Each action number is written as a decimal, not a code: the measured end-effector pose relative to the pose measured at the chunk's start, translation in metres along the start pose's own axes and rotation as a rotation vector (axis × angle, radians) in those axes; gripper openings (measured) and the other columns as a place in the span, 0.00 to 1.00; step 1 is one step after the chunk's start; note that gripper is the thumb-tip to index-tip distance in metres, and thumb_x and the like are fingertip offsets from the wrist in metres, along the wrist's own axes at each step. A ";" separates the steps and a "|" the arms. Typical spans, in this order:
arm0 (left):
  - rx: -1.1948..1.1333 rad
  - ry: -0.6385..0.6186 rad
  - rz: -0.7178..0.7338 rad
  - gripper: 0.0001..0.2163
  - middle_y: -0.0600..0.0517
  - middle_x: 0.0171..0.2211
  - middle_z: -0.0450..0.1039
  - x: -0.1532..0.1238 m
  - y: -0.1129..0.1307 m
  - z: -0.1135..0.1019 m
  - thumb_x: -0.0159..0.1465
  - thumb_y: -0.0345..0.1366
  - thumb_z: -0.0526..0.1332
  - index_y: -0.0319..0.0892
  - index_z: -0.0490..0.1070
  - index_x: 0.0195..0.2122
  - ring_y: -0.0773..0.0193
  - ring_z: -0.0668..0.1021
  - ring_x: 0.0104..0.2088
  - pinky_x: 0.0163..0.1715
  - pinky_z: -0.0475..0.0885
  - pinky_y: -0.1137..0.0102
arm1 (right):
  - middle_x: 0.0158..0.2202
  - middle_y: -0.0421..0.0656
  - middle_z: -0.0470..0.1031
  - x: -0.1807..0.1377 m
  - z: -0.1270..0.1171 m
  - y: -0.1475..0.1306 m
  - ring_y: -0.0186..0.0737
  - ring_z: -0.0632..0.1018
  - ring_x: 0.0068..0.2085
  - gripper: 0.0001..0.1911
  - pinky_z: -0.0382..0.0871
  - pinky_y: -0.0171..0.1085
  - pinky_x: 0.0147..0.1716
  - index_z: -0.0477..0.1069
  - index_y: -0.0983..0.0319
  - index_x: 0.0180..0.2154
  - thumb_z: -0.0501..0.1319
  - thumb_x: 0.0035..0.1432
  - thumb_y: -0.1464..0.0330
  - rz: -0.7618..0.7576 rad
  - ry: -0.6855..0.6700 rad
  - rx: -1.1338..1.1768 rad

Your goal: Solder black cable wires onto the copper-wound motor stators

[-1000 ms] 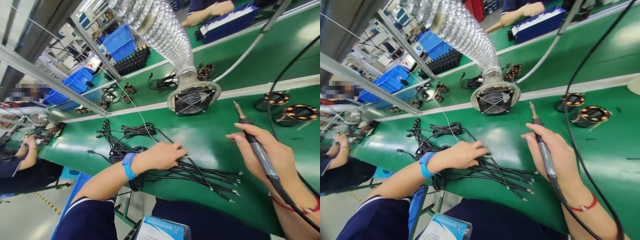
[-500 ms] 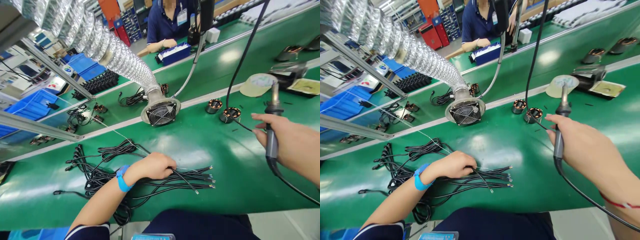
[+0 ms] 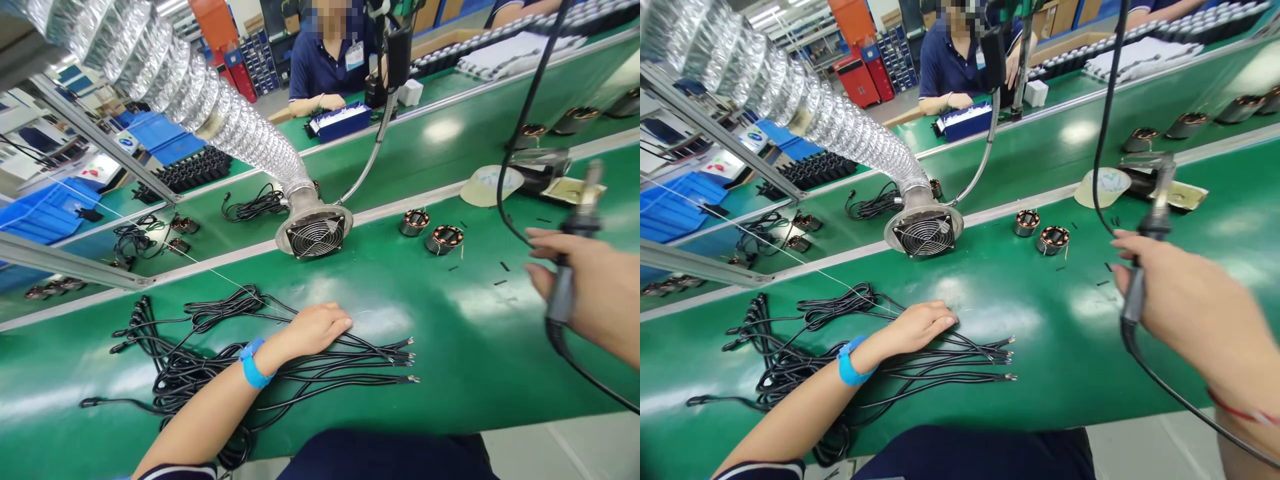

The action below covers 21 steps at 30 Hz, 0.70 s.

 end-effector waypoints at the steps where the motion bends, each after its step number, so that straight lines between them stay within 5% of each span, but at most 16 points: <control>1: -0.005 0.003 -0.001 0.21 0.47 0.38 0.75 0.001 0.001 -0.002 0.72 0.41 0.42 0.41 0.74 0.40 0.60 0.76 0.41 0.44 0.69 0.68 | 0.40 0.55 0.78 0.010 0.005 -0.017 0.48 0.76 0.30 0.17 0.64 0.42 0.27 0.68 0.65 0.48 0.49 0.64 0.63 -0.117 -0.001 0.038; 4: -0.036 0.013 -0.020 0.18 0.47 0.38 0.76 0.004 0.005 -0.007 0.71 0.38 0.44 0.41 0.74 0.38 0.60 0.76 0.41 0.43 0.69 0.69 | 0.28 0.52 0.76 0.034 0.029 -0.039 0.48 0.74 0.29 0.16 0.63 0.41 0.29 0.71 0.68 0.43 0.47 0.63 0.73 -0.261 -0.006 0.079; 10: -0.349 0.060 -0.179 0.15 0.54 0.25 0.71 0.002 -0.012 -0.006 0.68 0.36 0.49 0.39 0.74 0.40 0.66 0.74 0.27 0.33 0.67 0.71 | 0.34 0.51 0.78 0.057 0.054 -0.050 0.46 0.75 0.38 0.17 0.63 0.40 0.36 0.73 0.63 0.43 0.47 0.63 0.76 -0.330 -0.036 0.161; 16: -0.693 0.280 -0.283 0.08 0.55 0.28 0.69 0.017 -0.043 -0.012 0.61 0.32 0.57 0.37 0.74 0.38 0.69 0.69 0.28 0.32 0.64 0.73 | 0.31 0.46 0.77 0.054 0.036 -0.120 0.45 0.74 0.32 0.11 0.62 0.40 0.33 0.70 0.63 0.44 0.57 0.58 0.71 -0.378 -0.066 0.259; 21: -0.745 0.344 -0.308 0.16 0.57 0.28 0.64 0.030 -0.050 -0.016 0.62 0.33 0.56 0.37 0.68 0.51 0.70 0.67 0.29 0.33 0.65 0.73 | 0.37 0.45 0.78 0.027 0.002 -0.185 0.42 0.76 0.35 0.14 0.68 0.39 0.35 0.67 0.61 0.48 0.55 0.59 0.74 -0.419 -0.060 0.404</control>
Point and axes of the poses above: each hand's wrist, its own x-axis towards the middle knuckle, its own z-axis out of the palm, y = z × x, the point moved 10 cm from there along x, towards the middle knuckle
